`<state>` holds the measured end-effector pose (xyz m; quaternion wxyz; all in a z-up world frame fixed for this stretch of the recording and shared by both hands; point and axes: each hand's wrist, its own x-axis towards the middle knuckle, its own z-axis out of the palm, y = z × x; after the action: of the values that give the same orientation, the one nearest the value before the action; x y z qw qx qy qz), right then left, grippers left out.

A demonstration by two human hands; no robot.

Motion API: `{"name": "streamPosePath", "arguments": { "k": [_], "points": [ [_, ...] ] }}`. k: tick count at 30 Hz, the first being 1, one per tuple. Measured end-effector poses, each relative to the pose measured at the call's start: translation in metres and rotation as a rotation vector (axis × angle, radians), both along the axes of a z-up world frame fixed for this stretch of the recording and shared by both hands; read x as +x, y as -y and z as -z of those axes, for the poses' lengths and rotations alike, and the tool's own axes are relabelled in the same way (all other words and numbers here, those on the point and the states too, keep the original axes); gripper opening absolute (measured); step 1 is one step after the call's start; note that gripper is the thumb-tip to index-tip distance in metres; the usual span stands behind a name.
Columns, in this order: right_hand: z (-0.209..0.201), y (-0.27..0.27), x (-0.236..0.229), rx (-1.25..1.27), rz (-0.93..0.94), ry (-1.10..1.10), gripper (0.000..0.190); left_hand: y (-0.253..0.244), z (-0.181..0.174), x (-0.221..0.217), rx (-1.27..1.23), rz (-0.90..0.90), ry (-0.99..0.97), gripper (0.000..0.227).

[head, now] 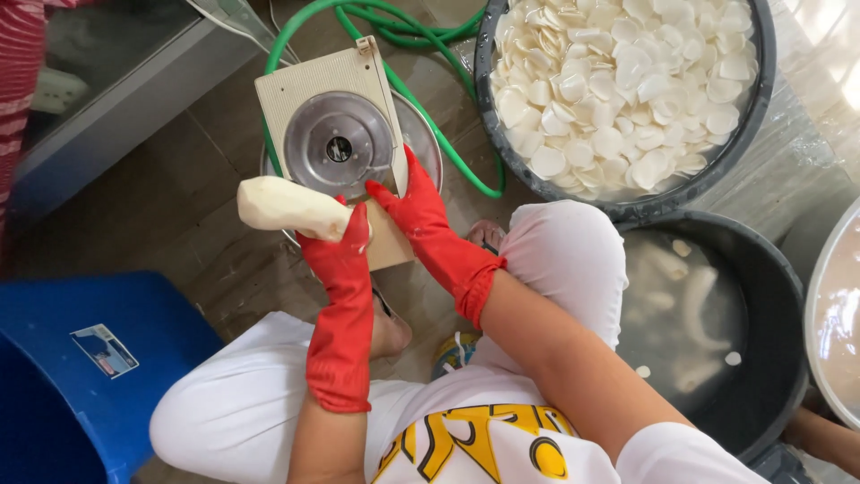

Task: Slicing vegetables using an electric rotary slicer in a food processing facility.

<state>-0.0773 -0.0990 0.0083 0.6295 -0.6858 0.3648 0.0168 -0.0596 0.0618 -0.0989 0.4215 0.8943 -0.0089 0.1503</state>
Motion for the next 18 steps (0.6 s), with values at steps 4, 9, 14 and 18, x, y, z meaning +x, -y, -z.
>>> {"name": "streamPosePath", "arguments": {
  "k": [4,9,14,18],
  "points": [
    [0.004,0.002,0.003,-0.011,-0.003,-0.008,0.098,-0.031,0.109,0.081,-0.079,0.079,0.14,0.105],
    [0.014,0.001,0.001,-0.008,-0.021,0.026,0.1,0.033,0.033,0.094,-0.282,-0.187,0.168,0.118],
    [0.051,0.002,0.006,-0.07,-0.029,0.019,0.102,0.011,-0.063,-0.009,-0.483,0.128,-0.121,0.078],
    [0.016,-0.003,0.002,-0.069,-0.047,-0.021,0.097,0.031,-0.025,0.022,-0.857,0.031,-0.048,0.096]
  ]
}}
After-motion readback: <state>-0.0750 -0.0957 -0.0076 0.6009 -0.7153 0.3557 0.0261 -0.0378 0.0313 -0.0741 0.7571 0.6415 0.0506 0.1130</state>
